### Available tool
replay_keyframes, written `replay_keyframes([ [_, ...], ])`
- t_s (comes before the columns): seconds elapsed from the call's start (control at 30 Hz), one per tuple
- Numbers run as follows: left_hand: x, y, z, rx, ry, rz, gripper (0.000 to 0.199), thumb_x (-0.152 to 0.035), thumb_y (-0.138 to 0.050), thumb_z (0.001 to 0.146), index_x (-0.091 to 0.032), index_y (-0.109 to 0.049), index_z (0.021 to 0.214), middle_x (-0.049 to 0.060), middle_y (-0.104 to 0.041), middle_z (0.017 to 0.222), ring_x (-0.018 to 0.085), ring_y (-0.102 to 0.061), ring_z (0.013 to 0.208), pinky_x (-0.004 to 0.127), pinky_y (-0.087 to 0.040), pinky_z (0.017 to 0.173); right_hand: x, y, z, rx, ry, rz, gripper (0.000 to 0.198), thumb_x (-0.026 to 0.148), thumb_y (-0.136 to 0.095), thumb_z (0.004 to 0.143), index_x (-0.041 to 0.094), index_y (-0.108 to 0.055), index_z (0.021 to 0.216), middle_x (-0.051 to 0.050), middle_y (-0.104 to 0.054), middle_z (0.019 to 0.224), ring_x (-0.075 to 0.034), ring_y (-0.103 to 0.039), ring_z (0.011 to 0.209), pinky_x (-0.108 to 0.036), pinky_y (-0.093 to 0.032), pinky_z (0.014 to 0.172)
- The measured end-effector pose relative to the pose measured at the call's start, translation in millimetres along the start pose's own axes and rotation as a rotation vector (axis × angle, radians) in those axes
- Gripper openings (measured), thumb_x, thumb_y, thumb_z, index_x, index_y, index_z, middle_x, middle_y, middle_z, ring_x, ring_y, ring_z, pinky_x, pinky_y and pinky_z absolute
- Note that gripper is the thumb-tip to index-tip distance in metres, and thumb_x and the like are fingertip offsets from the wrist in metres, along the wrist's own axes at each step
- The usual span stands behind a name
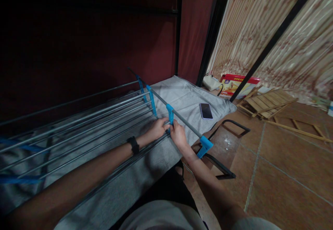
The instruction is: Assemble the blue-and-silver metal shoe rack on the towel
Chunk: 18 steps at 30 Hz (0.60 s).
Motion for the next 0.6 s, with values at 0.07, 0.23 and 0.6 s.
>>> replay_keyframes([
  [0.07,1.7,-0.4,0.3,-0.004,-0.005,-0.012,0.031,-0.021,-0.055,0.090,-0.019,-0.065,0.120,0.009,-0.070,0.120,0.023,-0.063,0.112,0.031,-0.047,0.097,0.4,-0.6,-0.6,0.001,-0.003,-0.015,0.019,0.021,-0.046,0.092,0.018,-0.062,0.102,-0.008,-0.071,0.087,-0.023,-0.066,0.081,-0.028,-0.044,0.069],
  [0.23,0.7,-0.7,0.7,-0.014,-0.016,-0.011,0.029,-0.019,-0.055,0.090,-0.016,-0.065,0.118,0.010,-0.070,0.118,0.023,-0.064,0.109,0.032,-0.049,0.095,2.6,-0.1,-1.7,-0.007,-0.002,-0.024,0.020,0.020,-0.046,0.092,0.017,-0.062,0.105,-0.009,-0.072,0.091,-0.024,-0.067,0.083,-0.028,-0.045,0.071],
  [0.6,8.0,-2.3,3.7,0.000,0.011,-0.052,0.031,-0.019,-0.056,0.088,-0.018,-0.064,0.118,0.009,-0.070,0.121,0.023,-0.064,0.111,0.031,-0.049,0.096,2.9,-0.2,-3.3,-0.018,-0.001,0.006,0.020,0.024,-0.046,0.093,0.019,-0.063,0.103,-0.007,-0.072,0.088,-0.023,-0.067,0.082,-0.028,-0.046,0.070],
])
Point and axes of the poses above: each hand's wrist, its own z-axis towards the middle knuckle, its own y-axis out of the back of the hand, x = y × z, the point moved 10 cm from there along z, towards the middle knuckle
